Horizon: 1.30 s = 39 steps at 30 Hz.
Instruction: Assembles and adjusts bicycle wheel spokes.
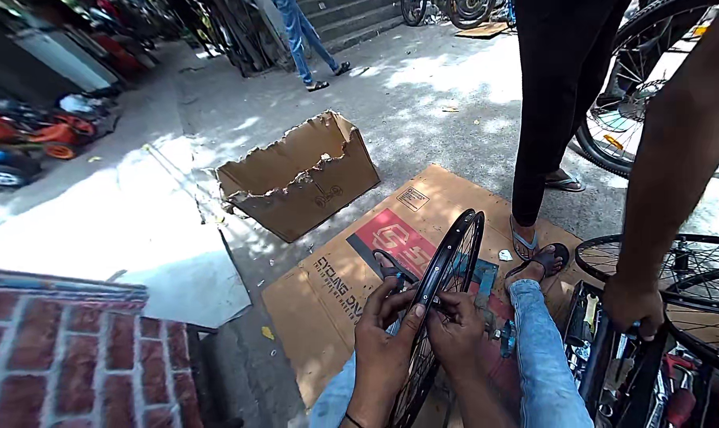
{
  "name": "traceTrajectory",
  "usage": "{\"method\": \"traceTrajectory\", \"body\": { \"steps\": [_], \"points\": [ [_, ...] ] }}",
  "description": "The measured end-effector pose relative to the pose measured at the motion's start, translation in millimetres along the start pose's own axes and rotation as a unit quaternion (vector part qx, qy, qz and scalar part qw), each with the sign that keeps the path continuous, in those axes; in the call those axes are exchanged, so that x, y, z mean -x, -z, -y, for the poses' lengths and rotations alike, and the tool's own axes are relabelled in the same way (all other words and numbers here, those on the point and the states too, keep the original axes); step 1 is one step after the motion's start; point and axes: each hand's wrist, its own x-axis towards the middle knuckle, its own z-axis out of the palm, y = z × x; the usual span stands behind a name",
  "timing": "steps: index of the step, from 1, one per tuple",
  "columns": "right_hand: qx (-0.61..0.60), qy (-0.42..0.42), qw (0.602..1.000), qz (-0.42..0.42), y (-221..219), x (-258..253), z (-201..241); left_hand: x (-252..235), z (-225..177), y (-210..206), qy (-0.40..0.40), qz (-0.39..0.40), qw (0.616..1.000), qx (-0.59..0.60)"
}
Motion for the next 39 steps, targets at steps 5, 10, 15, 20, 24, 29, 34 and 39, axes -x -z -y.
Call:
{"method": "traceTrajectory", "body": {
  "steps": [5,10,15,20,24,29,34,39],
  "points": [
    [0.155,0.045,0.983,-0.086,-9.2,4.2,6.6,1.1,-0.6,-4.3,0.03,0.001,0.999,0.019],
    [-0.054,-0.086,0.989,0.102,17.0,3.1,17.9,10.3,6.9,7.9,0.015,0.023,0.999,0.044],
    [-0.112,-0.193,0.899,0.376,62.3,-44.4,16.4,21.8,2.3,5.6,0.017,0.005,0.998,0.057],
    [-0.138,-0.141,0.921,0.336,55.2,-46.8,9.2,15.0,-3.6,6.1,0.021,0.029,0.998,0.052],
    [-0.077,-0.064,0.984,0.146,30.8,-3.7,9.2,5.9,-2.8,9.4,0.041,0.08,0.994,0.063],
    [0.032,0.003,0.999,-0.008,1.8,22.1,8.8,-2.5,-6.3,6.8,0.056,0.134,0.987,0.063],
    [0.139,0.023,0.949,0.282,51.3,-29.5,22.9,4.9,-6.3,7.9,0.006,0.121,0.993,0.003],
    [0.187,0.003,0.929,0.319,104.0,-43.6,32.9,15.2,-14.1,7.4,-0.067,0.131,0.974,-0.172]
  ]
}}
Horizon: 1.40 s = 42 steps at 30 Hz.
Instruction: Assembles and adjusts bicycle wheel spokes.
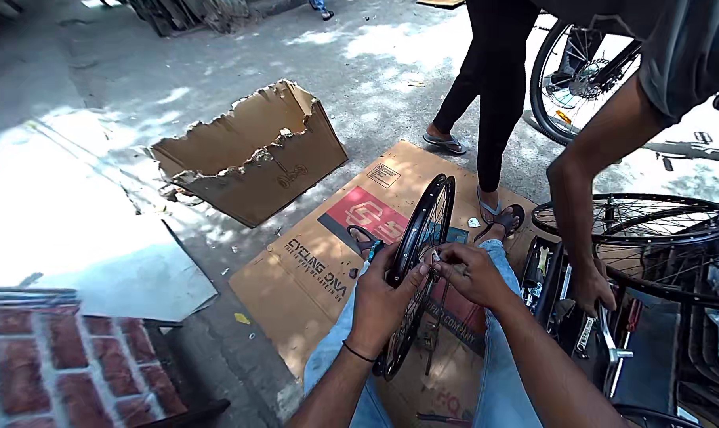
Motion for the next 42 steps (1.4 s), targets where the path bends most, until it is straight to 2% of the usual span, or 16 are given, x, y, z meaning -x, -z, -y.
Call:
{"method": "traceTrajectory", "body": {
  "steps": [2,5,8,10,12,14,17,24,36,39,42],
  "points": [
    [-0.094,-0.09,0.986,-0.1,-0.2,24.3,1.9,-4.0,-7.5,7.3,-0.019,-0.001,0.992,-0.125],
    [-0.229,-0.195,0.922,-0.243,-15.7,68.9,9.3,7.3,-7.4,14.5,-0.078,-0.013,0.965,-0.25],
    [-0.268,-0.318,0.849,-0.325,-41.1,120.2,11.7,76.1,33.0,20.9,-0.103,-0.028,0.943,-0.316],
    [-0.278,-0.393,0.807,-0.342,-56.7,147.4,11.1,149.4,75.6,35.5,-0.041,0.04,0.918,-0.393],
    [-0.287,-0.452,0.773,-0.341,-67.4,164.2,10.4,213.6,110.4,54.4,0.071,0.156,0.887,-0.429],
    [-0.305,-0.505,0.738,-0.328,-72.7,167.0,3.5,239.5,121.5,72.6,0.097,0.19,0.88,-0.423],
    [-0.332,-0.57,0.691,-0.297,-75.5,164.0,3.0,244.1,113.6,88.8,0.123,0.217,0.888,-0.386],
    [-0.347,-0.567,0.692,-0.282,-72.9,160.4,-9.9,216.4,122.5,91.6,0.133,0.205,0.903,-0.352],
    [-0.341,-0.613,0.672,-0.236,-78.0,156.7,-8.9,216.4,122.8,90.7,0.136,0.194,0.902,-0.361],
    [-0.327,-0.651,0.64,-0.245,-86.0,154.8,-12.2,213.5,123.2,88.2,0.136,0.19,0.899,-0.371],
    [-0.347,-0.698,0.57,-0.261,-102.4,148.6,-19.2,209.7,124.9,88.5,0.137,0.186,0.897,-0.376]
  ]
}}
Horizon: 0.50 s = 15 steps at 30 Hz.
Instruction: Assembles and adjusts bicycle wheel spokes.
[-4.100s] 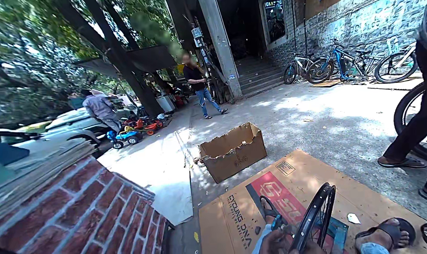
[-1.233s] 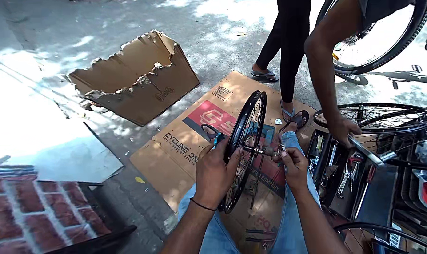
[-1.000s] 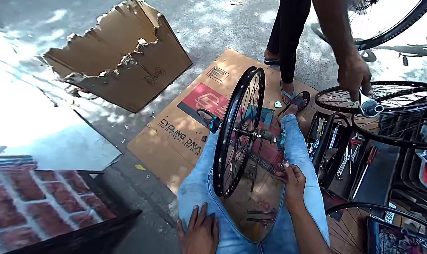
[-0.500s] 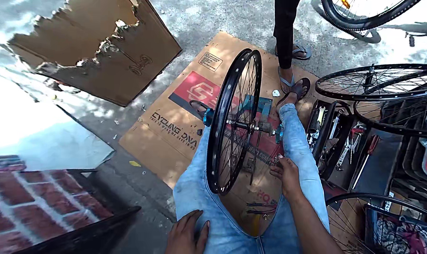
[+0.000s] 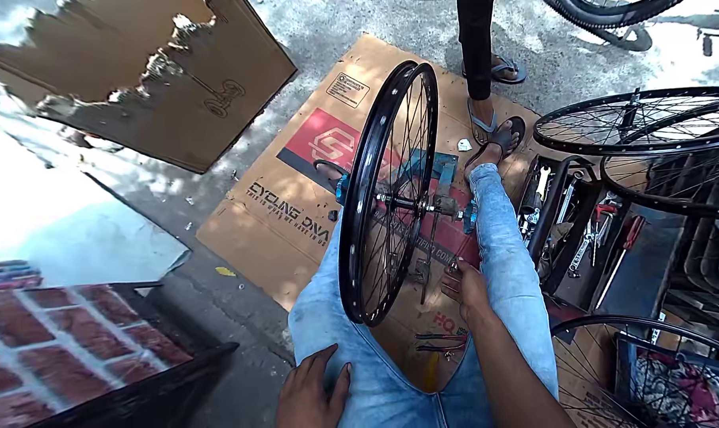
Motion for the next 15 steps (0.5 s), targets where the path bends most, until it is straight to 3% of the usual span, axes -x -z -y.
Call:
{"method": "traceTrajectory", "body": {
  "steps": [2,5,11,15],
  "points": [
    [-0.041,-0.033,0.998,-0.026,-12.6,-7.4,-6.8,-3.7,2.3,3.4,0.0,0.007,1.0,0.013],
    [-0.057,0.0,0.998,-0.03,-24.2,-17.5,-22.5,-4.4,2.0,11.0,0.0,0.019,0.998,0.053],
    [0.072,0.049,0.994,-0.06,-20.3,-63.3,-44.3,-9.7,-21.9,9.5,-0.033,-0.008,0.99,0.134],
    [0.122,0.009,0.991,-0.054,-27.5,-105.6,-49.8,-18.7,-39.0,6.6,-0.046,-0.045,0.979,0.192]
  ]
}}
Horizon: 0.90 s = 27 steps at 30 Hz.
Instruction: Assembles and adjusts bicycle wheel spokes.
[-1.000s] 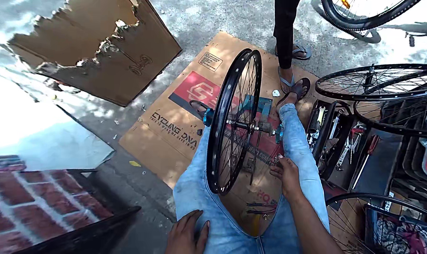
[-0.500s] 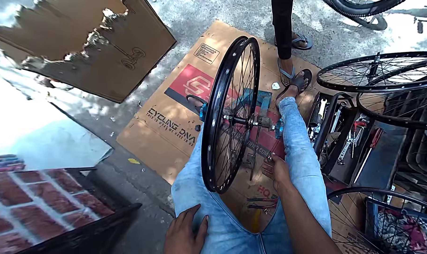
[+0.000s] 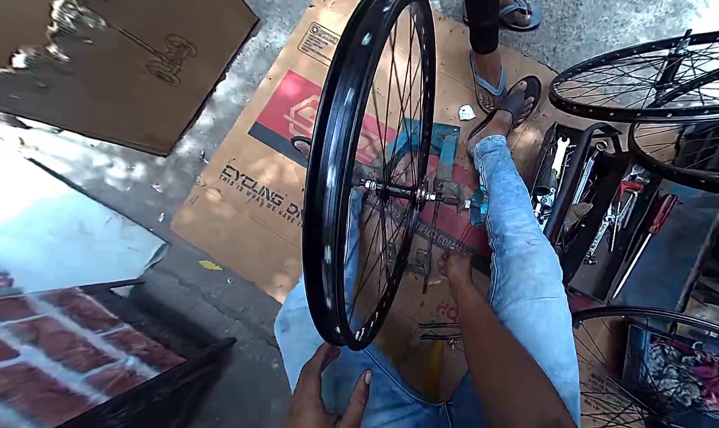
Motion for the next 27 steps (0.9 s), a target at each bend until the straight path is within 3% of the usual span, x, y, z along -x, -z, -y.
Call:
{"method": "traceTrajectory", "body": {
  "steps": [6,12,14,17,20,27],
  "points": [
    [0.063,-0.011,0.998,0.018,-17.5,-36.9,-6.7,-3.1,3.2,3.1,0.003,0.01,1.0,0.009],
    [0.041,0.151,0.988,0.001,-14.7,-16.3,-17.0,-4.9,11.4,-2.1,0.029,0.042,0.999,0.008],
    [0.043,0.156,0.986,0.033,-16.1,-8.2,-22.0,-6.4,11.1,-3.7,0.028,0.045,0.999,0.012],
    [0.14,0.168,0.975,0.048,-17.5,-0.5,-30.9,-5.5,9.8,-3.6,0.031,0.048,0.998,0.011],
    [0.226,0.187,0.956,0.024,-23.4,-2.6,-36.8,-1.0,12.4,-1.9,0.032,0.052,0.998,-0.007],
    [0.274,0.192,0.941,-0.046,-37.7,-15.2,-43.6,-0.5,16.5,0.4,0.03,0.084,0.996,-0.015]
  ]
}}
